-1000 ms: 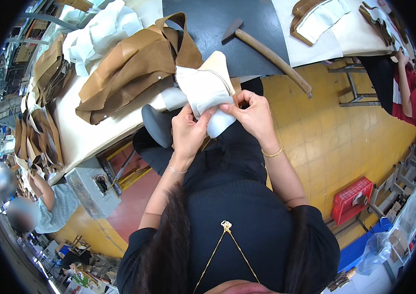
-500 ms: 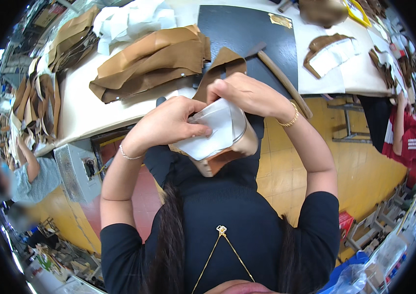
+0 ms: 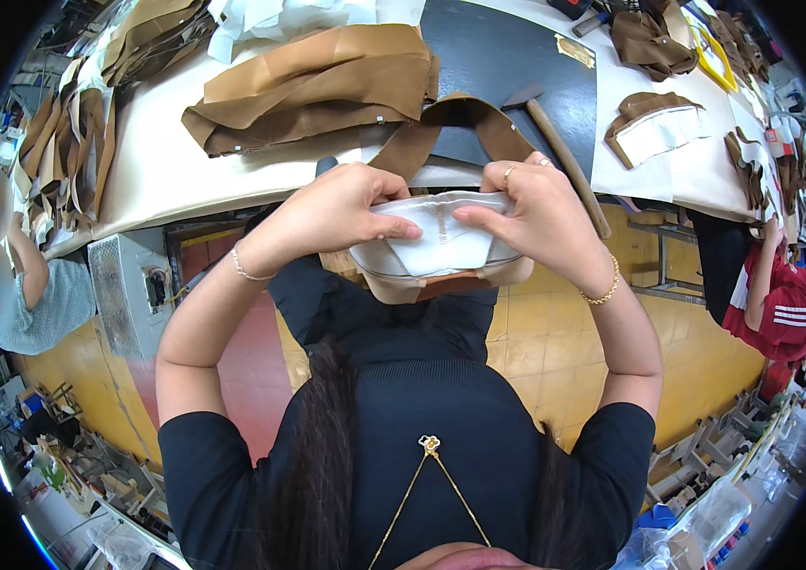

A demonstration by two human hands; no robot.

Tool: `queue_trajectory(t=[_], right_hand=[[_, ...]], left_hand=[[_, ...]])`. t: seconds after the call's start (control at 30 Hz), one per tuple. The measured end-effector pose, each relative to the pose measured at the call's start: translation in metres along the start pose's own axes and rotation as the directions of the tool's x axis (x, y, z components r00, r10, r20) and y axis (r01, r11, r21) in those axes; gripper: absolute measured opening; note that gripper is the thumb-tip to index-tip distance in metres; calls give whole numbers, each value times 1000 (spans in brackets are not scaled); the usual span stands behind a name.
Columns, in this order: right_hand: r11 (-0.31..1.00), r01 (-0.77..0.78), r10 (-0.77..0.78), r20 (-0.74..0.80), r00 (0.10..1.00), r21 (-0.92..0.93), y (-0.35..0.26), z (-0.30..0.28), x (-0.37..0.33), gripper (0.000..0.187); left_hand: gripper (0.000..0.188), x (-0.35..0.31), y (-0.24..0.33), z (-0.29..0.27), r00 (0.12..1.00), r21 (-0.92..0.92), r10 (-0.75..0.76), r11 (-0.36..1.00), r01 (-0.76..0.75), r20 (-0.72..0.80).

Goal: The person uses a wooden mallet to tap the edges of white and brown leather pieces on a workbench. They repeatedly pick up, align, and tap the pieces, then place them into a pile.

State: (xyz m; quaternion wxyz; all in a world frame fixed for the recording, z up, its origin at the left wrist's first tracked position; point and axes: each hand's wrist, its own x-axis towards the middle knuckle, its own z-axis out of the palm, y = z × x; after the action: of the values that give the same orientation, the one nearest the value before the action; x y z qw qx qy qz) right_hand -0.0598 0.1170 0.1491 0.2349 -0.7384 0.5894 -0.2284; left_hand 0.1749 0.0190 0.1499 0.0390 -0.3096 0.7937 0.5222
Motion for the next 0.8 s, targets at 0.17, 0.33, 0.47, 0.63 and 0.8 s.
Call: queue_trajectory(t=[0.17,0.33,0.47,0.63,0.8], right_hand=[[988,-88,72,123,990,127,-9,-26,-7,29],[987,65,-90,166,982,149,-3,-45,-9,22],[992,-47,37,85,996,120,-16,-68,12,18],[703,319,-645,-383,661,-635,-42,-67,61,12],[629,393,-694,-256,673,-671,-27,25,73,27]], left_hand=[[35,-13,8,-7,995,-91,-70,993,77,76],[41,-16,9,-10,988,-93,69,994,-56,142],[24,-10,24,-44,972,262,235,937,-232,20],[11,-38,66,-81,670,754,589,654,-65,-453],[30,-60,-47,-31,473,872,735,444,205,-485]])
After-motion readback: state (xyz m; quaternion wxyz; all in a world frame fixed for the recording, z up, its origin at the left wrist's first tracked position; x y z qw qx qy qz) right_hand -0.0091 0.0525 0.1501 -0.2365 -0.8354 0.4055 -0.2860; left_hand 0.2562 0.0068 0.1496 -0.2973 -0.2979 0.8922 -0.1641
